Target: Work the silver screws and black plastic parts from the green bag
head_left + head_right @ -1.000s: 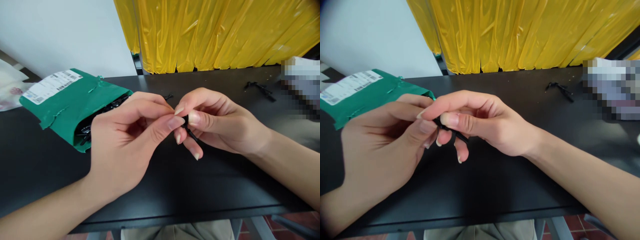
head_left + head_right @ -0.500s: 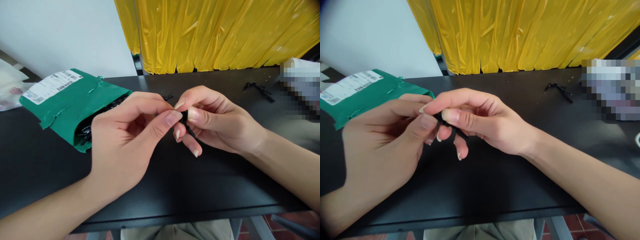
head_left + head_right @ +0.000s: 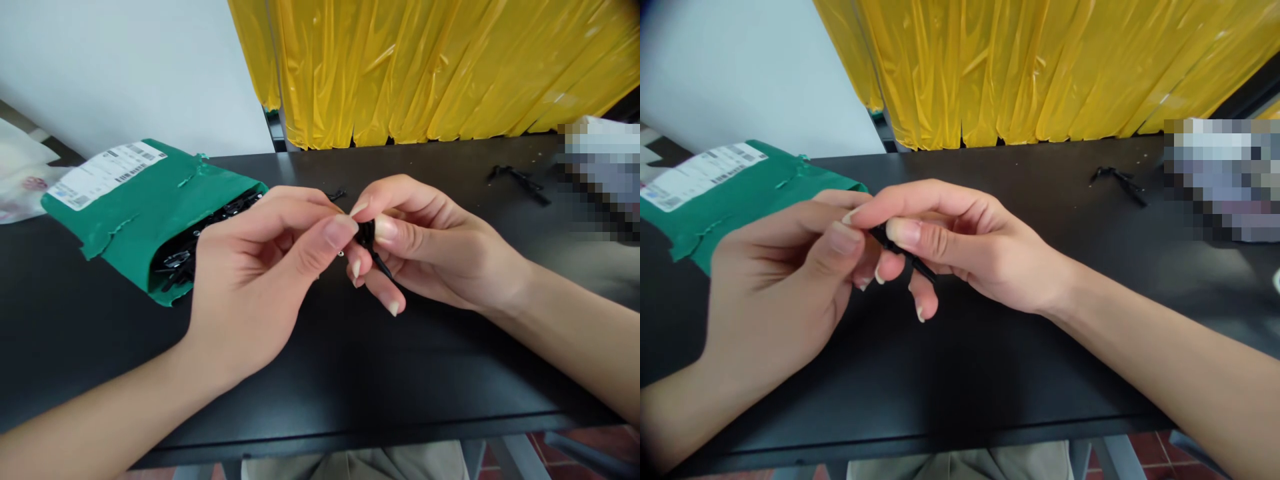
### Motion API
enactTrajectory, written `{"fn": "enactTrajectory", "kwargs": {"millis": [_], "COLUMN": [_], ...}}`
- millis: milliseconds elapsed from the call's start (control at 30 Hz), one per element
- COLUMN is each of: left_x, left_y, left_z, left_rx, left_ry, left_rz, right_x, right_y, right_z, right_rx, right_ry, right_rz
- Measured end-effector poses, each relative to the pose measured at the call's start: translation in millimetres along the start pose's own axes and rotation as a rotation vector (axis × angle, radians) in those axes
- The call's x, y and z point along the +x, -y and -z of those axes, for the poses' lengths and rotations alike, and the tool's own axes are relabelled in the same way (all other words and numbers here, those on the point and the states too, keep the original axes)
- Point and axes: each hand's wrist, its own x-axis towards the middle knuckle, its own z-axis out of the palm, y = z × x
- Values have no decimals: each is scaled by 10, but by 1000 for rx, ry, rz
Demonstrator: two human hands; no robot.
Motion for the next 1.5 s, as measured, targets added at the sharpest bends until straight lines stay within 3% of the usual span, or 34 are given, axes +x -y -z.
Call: {"fn": "enactTrajectory", "kwargs": {"millis": [133, 400, 533, 700, 900, 1233, 1500], "left_x": [-27, -5, 36, -5, -14, -12, 27], "left_y": [-17, 28, 2, -21, -13, -17, 28], "left_z": [-9, 15, -27, -14, -4, -50, -28], "left_rx": [127, -136, -93, -26, -188, -83, -192], "left_ry": [-104, 5, 25, -56, 5, -98, 10], "left_rz": [-56, 125, 44, -14, 148, 17, 87], "right_x": [-7, 12, 10, -2, 17, 21, 35], "right_y": [7, -51, -52, -33, -51, -90, -87], "right_z": [-5, 56, 52, 28, 49, 60, 65], "right_rx": [6, 61, 48, 33, 36, 46, 45], "right_ry": [-9, 65, 69, 24, 25, 59, 54], "right_rz": [0, 83, 74, 21, 64, 88, 100]}}
